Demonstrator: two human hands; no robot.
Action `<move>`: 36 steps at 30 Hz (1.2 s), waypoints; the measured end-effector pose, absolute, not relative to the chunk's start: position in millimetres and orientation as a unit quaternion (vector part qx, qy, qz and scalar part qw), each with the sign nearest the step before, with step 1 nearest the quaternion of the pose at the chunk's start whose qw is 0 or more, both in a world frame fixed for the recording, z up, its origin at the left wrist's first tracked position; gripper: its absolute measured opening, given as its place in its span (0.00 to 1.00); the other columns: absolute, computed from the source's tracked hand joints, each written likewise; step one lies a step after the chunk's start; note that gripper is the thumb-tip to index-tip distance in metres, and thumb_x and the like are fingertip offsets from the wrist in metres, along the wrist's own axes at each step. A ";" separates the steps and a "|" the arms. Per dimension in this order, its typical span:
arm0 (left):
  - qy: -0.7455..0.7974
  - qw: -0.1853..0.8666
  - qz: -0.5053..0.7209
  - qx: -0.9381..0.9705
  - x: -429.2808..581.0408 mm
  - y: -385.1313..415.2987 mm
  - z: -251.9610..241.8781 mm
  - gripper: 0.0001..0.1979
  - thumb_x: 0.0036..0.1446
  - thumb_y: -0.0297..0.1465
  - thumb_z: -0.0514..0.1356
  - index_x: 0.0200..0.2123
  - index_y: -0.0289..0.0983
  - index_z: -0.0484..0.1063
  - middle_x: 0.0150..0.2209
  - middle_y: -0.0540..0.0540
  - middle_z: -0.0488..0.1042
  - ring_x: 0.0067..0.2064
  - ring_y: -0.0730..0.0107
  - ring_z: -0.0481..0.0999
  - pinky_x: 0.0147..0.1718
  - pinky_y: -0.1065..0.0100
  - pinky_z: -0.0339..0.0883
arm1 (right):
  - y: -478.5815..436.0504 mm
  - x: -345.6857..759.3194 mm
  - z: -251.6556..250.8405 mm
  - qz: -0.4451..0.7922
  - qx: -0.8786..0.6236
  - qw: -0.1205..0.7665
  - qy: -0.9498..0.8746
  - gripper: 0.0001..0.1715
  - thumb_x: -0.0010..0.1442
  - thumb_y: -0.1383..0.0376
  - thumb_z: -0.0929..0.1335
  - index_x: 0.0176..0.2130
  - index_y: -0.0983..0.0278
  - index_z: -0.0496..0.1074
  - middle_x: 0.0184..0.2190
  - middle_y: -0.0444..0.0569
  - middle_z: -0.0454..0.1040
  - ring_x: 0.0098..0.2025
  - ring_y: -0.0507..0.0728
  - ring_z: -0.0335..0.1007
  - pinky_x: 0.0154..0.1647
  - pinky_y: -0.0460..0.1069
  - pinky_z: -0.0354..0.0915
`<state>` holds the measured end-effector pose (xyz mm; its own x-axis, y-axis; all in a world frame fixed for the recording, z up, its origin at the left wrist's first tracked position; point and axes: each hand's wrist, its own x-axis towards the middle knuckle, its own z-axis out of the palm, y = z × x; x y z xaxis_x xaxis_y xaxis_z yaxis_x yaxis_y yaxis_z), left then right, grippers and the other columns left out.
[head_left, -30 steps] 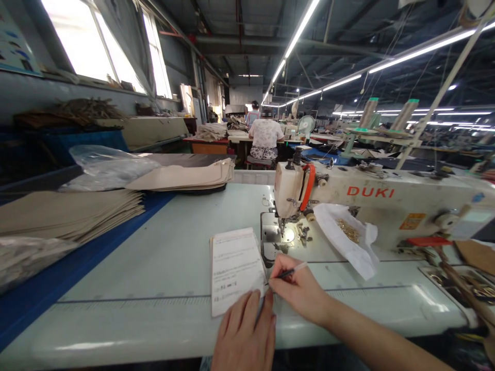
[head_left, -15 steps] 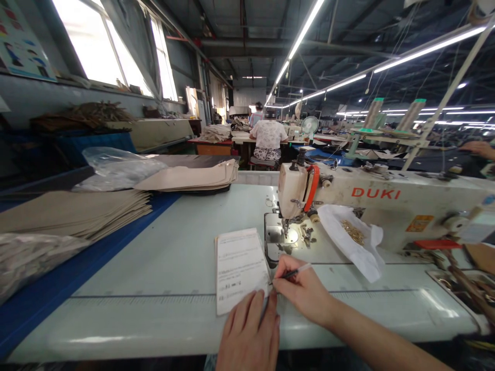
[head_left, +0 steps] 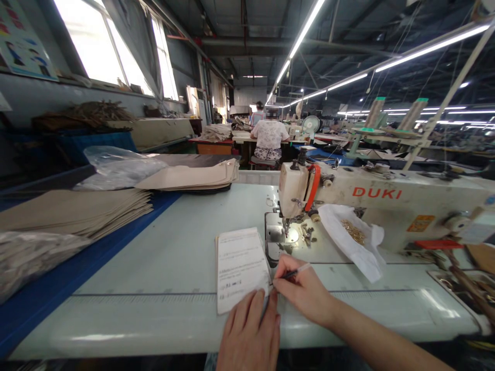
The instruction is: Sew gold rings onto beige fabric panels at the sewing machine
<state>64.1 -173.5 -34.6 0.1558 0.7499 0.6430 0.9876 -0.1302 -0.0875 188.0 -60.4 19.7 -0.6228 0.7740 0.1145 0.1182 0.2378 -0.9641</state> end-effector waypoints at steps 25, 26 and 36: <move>-0.609 0.259 -0.234 -0.712 65.6 -172.9 -32.8 0.16 0.61 0.32 0.53 0.51 0.39 0.69 0.45 0.45 0.73 0.47 0.62 0.70 0.44 0.63 0.66 | -59.9 189.5 19.2 0.562 -0.294 0.306 -0.710 0.06 0.48 0.69 0.65 0.23 0.63 0.61 0.19 0.39 0.57 0.23 0.49 0.52 0.23 0.45 0.48; -0.610 0.256 -0.234 -0.712 65.9 -172.9 -32.5 0.16 0.61 0.32 0.53 0.51 0.39 0.69 0.46 0.44 0.73 0.47 0.62 0.70 0.44 0.63 0.66 | -60.0 189.8 19.2 0.564 -0.290 0.302 -0.712 0.06 0.48 0.69 0.66 0.23 0.63 0.61 0.19 0.39 0.58 0.23 0.49 0.52 0.23 0.45 0.49; -0.608 0.250 -0.232 -0.717 66.5 -174.2 -30.9 0.16 0.61 0.31 0.52 0.51 0.38 0.69 0.46 0.43 0.72 0.47 0.60 0.70 0.45 0.62 0.66 | -60.7 190.1 16.1 0.521 -0.299 0.312 -0.736 0.07 0.48 0.72 0.64 0.22 0.63 0.60 0.19 0.39 0.58 0.24 0.50 0.52 0.24 0.45 0.49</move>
